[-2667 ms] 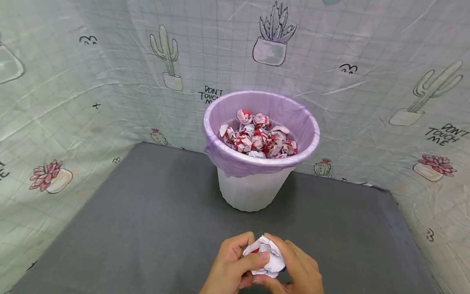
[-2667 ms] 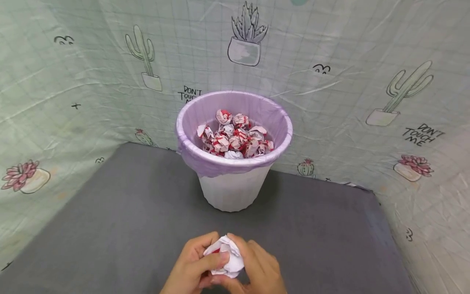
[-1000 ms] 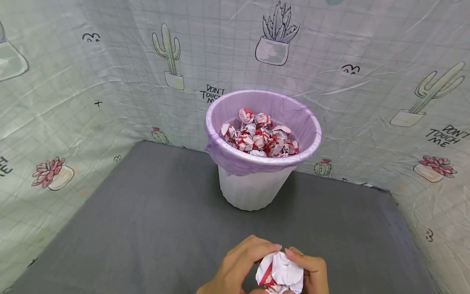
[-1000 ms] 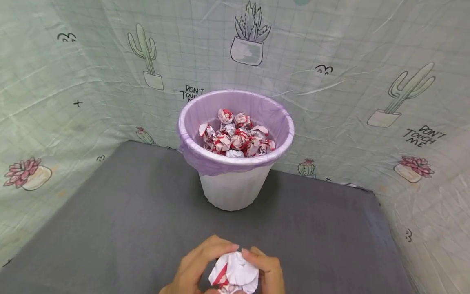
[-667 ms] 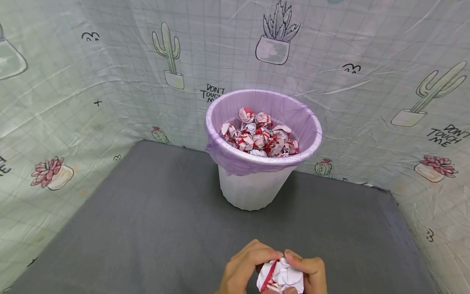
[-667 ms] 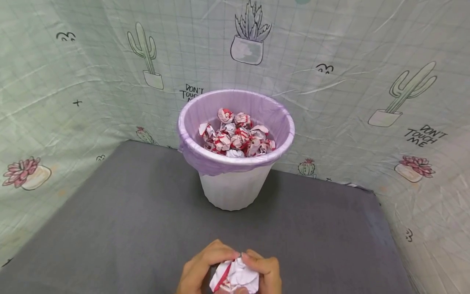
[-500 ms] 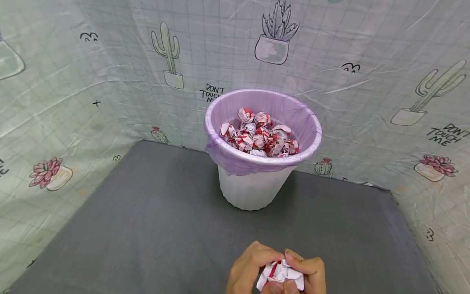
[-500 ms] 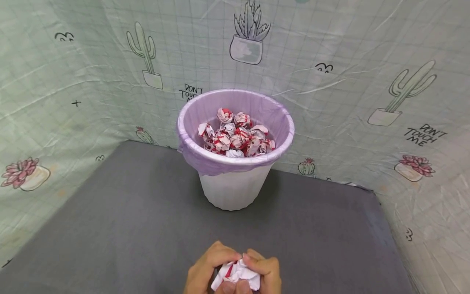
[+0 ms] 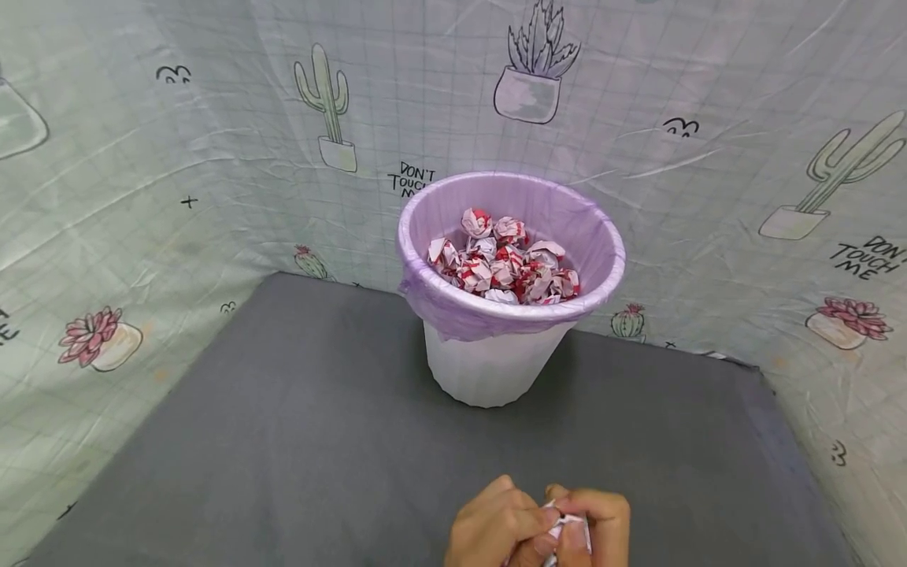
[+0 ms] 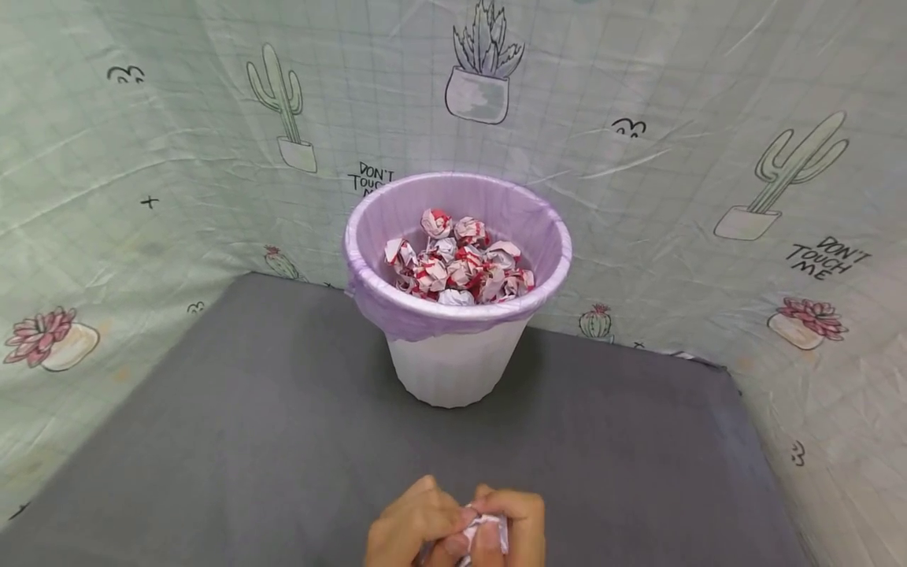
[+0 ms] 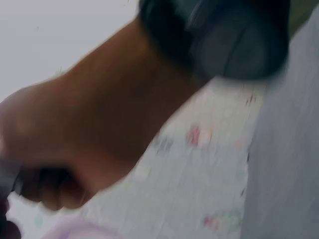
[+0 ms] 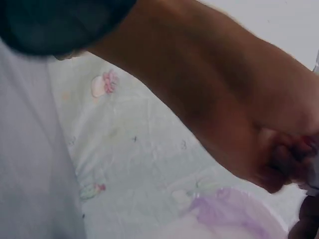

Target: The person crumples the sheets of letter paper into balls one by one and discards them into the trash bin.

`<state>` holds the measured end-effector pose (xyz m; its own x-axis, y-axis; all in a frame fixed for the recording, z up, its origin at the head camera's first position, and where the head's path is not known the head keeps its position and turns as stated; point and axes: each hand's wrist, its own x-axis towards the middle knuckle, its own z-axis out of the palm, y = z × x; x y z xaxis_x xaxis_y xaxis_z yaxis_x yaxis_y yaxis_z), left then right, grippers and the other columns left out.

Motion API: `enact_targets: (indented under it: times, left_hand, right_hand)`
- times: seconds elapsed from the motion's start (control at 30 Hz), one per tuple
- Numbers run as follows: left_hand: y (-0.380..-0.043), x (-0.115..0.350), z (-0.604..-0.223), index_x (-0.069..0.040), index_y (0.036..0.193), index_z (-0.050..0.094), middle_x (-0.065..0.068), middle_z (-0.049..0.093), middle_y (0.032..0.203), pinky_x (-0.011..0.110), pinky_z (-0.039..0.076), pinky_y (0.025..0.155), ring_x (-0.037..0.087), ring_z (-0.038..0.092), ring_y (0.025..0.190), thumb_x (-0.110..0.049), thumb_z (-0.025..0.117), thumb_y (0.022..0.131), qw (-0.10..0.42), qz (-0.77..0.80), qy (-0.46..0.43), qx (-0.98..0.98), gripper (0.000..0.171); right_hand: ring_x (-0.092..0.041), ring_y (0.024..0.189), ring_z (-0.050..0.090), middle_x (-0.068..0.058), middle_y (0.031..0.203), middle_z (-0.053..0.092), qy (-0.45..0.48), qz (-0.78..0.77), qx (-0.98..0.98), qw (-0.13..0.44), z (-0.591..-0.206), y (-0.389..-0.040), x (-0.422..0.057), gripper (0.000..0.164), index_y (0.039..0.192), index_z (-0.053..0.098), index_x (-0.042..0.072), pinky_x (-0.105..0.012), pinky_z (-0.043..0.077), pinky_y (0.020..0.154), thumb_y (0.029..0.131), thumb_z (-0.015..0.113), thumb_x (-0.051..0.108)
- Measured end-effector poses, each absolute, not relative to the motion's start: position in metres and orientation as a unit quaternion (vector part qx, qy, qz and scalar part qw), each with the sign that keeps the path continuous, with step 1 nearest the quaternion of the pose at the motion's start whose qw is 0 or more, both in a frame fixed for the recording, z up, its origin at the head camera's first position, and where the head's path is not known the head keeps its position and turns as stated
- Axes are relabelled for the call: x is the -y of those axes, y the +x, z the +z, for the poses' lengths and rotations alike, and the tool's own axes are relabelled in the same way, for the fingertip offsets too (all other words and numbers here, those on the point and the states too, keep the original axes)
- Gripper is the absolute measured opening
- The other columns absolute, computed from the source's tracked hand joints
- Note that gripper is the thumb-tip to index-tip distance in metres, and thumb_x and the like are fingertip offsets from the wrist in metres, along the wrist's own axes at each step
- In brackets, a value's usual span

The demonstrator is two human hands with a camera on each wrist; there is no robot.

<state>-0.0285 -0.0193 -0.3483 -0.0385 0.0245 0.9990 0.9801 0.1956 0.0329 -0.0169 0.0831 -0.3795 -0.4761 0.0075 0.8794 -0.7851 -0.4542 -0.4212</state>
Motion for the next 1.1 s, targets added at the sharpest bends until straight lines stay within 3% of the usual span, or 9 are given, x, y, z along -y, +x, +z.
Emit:
enact_targets:
  times: [0.13, 0.23, 0.33, 0.47, 0.63, 0.77, 0.93, 1.1]
  left_hand:
    - [-0.027, 0.041, -0.347, 0.012, 0.09, 0.054, 0.008, 0.055, 0.08, 0.009, 0.04, 0.059, 0.008, 0.048, 0.064, -0.018, 0.046, 0.102, 0.366, -0.497, -0.496, 0.611, 0.033]
    - [-0.026, 0.053, -0.349, 0.015, 0.102, 0.053, 0.012, 0.055, 0.091, 0.01, 0.042, 0.062, 0.011, 0.049, 0.07, -0.025, 0.048, 0.1, 0.284, -0.521, -0.514, 0.62, 0.041]
    - [-0.029, 0.06, -0.351, 0.016, 0.105, 0.051, 0.014, 0.056, 0.097, 0.011, 0.043, 0.063, 0.012, 0.05, 0.073, -0.029, 0.051, 0.097, 0.254, -0.527, -0.526, 0.617, 0.046]
    - [-0.031, 0.062, -0.354, 0.012, 0.108, 0.053, 0.011, 0.055, 0.088, 0.012, 0.042, 0.059, 0.011, 0.047, 0.068, -0.033, 0.056, 0.09, 0.268, -0.547, -0.498, 0.617, 0.048]
    - [-0.027, 0.054, -0.356, 0.009, 0.119, 0.057, 0.009, 0.056, 0.086, 0.01, 0.045, 0.062, 0.01, 0.052, 0.07, -0.035, 0.063, 0.085, 0.331, -0.539, -0.438, 0.639, 0.056]
    - [-0.024, 0.047, -0.352, 0.013, 0.111, 0.06, 0.013, 0.06, 0.09, 0.009, 0.046, 0.065, 0.012, 0.057, 0.073, -0.032, 0.065, 0.086, 0.393, -0.506, -0.417, 0.644, 0.052]
    - [-0.019, 0.042, -0.345, 0.009, 0.108, 0.061, 0.014, 0.061, 0.089, 0.008, 0.045, 0.063, 0.013, 0.056, 0.071, -0.03, 0.058, 0.091, 0.396, -0.526, -0.391, 0.643, 0.043]
    - [-0.019, 0.038, -0.349, 0.007, 0.108, 0.063, 0.016, 0.065, 0.089, 0.008, 0.043, 0.059, 0.011, 0.054, 0.066, -0.028, 0.055, 0.092, 0.399, -0.548, -0.379, 0.63, 0.039]
  right_hand:
    - [-0.021, 0.053, 0.033, -0.017, 0.072, 0.037, 0.437, 0.79, 0.404, 0.146, -0.38, -0.022, -0.092, 0.027, 0.113, 0.022, -0.009, -0.027, 0.029, 0.041, 0.088, 0.012, -0.015]
    - [-0.023, 0.062, 0.037, -0.014, 0.088, 0.046, 0.432, 0.816, 0.38, 0.058, -0.382, -0.026, -0.103, 0.033, 0.123, 0.019, -0.003, -0.031, 0.029, 0.047, 0.093, 0.012, -0.011]
    - [-0.015, 0.075, 0.051, -0.008, 0.103, 0.057, 0.397, 0.833, 0.385, -0.005, -0.385, -0.025, -0.11, 0.033, 0.129, 0.024, 0.0, -0.025, 0.04, 0.056, 0.098, 0.016, -0.007]
    - [-0.011, 0.094, 0.058, -0.003, 0.108, 0.063, 0.36, 0.843, 0.397, -0.052, -0.387, -0.023, -0.111, 0.033, 0.131, 0.03, 0.0, -0.023, 0.049, 0.078, 0.101, 0.019, -0.004]
    - [-0.014, 0.1, 0.057, -0.01, 0.115, 0.062, 0.37, 0.809, 0.457, 0.002, -0.386, -0.023, -0.108, 0.034, 0.133, 0.034, -0.008, -0.024, 0.049, 0.081, 0.101, 0.022, -0.007]
    - [-0.014, 0.098, 0.06, -0.014, 0.117, 0.062, 0.347, 0.775, 0.524, 0.063, -0.384, -0.017, -0.106, 0.033, 0.131, 0.039, -0.01, -0.025, 0.052, 0.076, 0.1, 0.028, -0.007]
    - [-0.014, 0.094, 0.063, -0.014, 0.117, 0.063, 0.305, 0.72, 0.603, 0.159, -0.381, -0.01, -0.104, 0.028, 0.123, 0.046, -0.015, -0.023, 0.053, 0.071, 0.098, 0.037, -0.01]
    - [-0.013, 0.101, 0.061, -0.012, 0.122, 0.061, 0.313, 0.619, 0.663, 0.281, -0.384, -0.01, -0.1, 0.022, 0.113, 0.048, -0.021, -0.018, 0.049, 0.083, 0.095, 0.041, -0.011]
